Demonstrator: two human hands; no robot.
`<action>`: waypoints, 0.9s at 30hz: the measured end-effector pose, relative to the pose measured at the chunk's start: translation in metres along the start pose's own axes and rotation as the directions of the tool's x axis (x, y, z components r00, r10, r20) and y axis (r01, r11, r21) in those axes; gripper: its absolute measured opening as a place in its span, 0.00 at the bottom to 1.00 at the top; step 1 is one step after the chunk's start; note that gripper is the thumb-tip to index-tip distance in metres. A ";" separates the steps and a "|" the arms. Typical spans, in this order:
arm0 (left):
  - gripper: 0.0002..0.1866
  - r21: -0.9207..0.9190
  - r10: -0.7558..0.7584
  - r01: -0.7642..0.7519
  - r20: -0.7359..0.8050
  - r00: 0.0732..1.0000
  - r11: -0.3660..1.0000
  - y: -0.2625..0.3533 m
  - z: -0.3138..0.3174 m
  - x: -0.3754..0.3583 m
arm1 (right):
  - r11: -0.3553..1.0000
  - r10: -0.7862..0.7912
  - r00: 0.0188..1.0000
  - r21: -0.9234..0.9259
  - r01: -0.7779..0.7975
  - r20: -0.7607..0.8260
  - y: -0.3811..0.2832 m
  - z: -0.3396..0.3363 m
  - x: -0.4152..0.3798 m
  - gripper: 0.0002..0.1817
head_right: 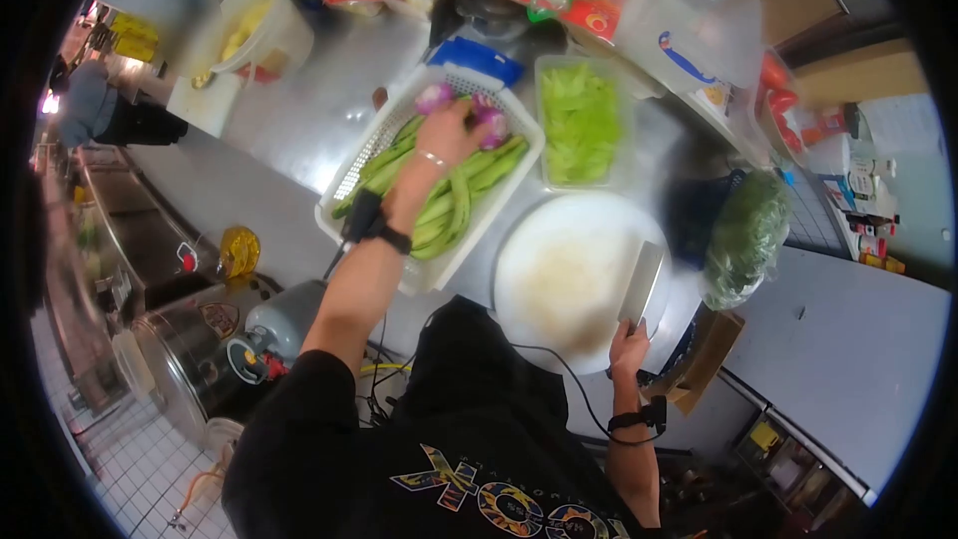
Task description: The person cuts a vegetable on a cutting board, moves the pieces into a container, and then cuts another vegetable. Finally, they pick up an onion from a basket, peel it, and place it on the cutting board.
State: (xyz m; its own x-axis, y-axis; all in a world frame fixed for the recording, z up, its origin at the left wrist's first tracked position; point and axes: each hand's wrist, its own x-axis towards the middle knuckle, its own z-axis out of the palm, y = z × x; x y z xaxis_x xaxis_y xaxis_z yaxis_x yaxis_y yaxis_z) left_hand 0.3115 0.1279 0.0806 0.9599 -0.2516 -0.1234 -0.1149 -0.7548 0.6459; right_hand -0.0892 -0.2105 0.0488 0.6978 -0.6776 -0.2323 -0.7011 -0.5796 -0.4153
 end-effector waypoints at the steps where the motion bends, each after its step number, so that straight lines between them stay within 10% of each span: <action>1: 0.27 0.001 0.006 -0.006 0.000 1.000 1.000 0.001 0.021 0.005 | 1.000 0.002 1.000 0.003 -0.002 -0.005 0.000 0.000 0.000 0.18; 4: 0.32 0.367 0.228 -0.157 -0.159 0.961 0.917 -0.002 0.062 0.017 | 0.995 0.029 1.000 0.095 -0.029 0.001 -0.001 0.000 -0.001 0.19; 10: 0.31 -0.287 -0.037 -0.005 -0.142 0.989 0.958 -0.008 0.032 0.008 | 1.000 -0.008 1.000 0.006 0.008 -0.017 0.004 -0.001 0.003 0.18; 13: 0.27 -0.748 -0.212 0.076 -0.088 0.973 0.659 -0.016 -0.004 -0.002 | 1.000 0.022 0.999 -0.002 -0.022 0.040 -0.010 -0.003 -0.008 0.18; 15: 0.20 -0.944 -0.240 0.240 0.293 0.926 -0.226 -0.011 -0.046 -0.012 | 0.989 -0.149 0.988 0.014 0.149 0.027 -0.027 -0.004 -0.020 0.23; 20: 0.26 -0.870 -0.516 0.426 0.254 0.818 0.249 -0.100 -0.030 0.034 | 0.966 -0.245 0.967 -0.067 0.250 0.076 -0.004 0.028 -0.021 0.31; 22: 0.33 -0.412 -0.374 0.418 0.188 0.908 0.810 -0.086 -0.040 0.039 | 0.905 -0.391 0.920 -0.177 0.387 0.011 0.000 0.030 -0.015 0.32; 27: 0.39 -0.562 -0.374 0.500 0.332 0.866 0.659 -0.062 -0.036 0.060 | 0.906 -0.402 0.901 -0.216 0.365 -0.164 -0.035 0.030 0.003 0.29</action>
State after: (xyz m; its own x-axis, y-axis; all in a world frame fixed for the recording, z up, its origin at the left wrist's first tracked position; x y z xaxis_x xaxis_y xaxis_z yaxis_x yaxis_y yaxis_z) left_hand 0.3853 0.1818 0.0604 0.7892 -0.1373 -0.5986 0.5481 -0.2823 0.7874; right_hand -0.0579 -0.1783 0.0363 0.8865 -0.4513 0.1018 -0.4117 -0.8700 -0.2713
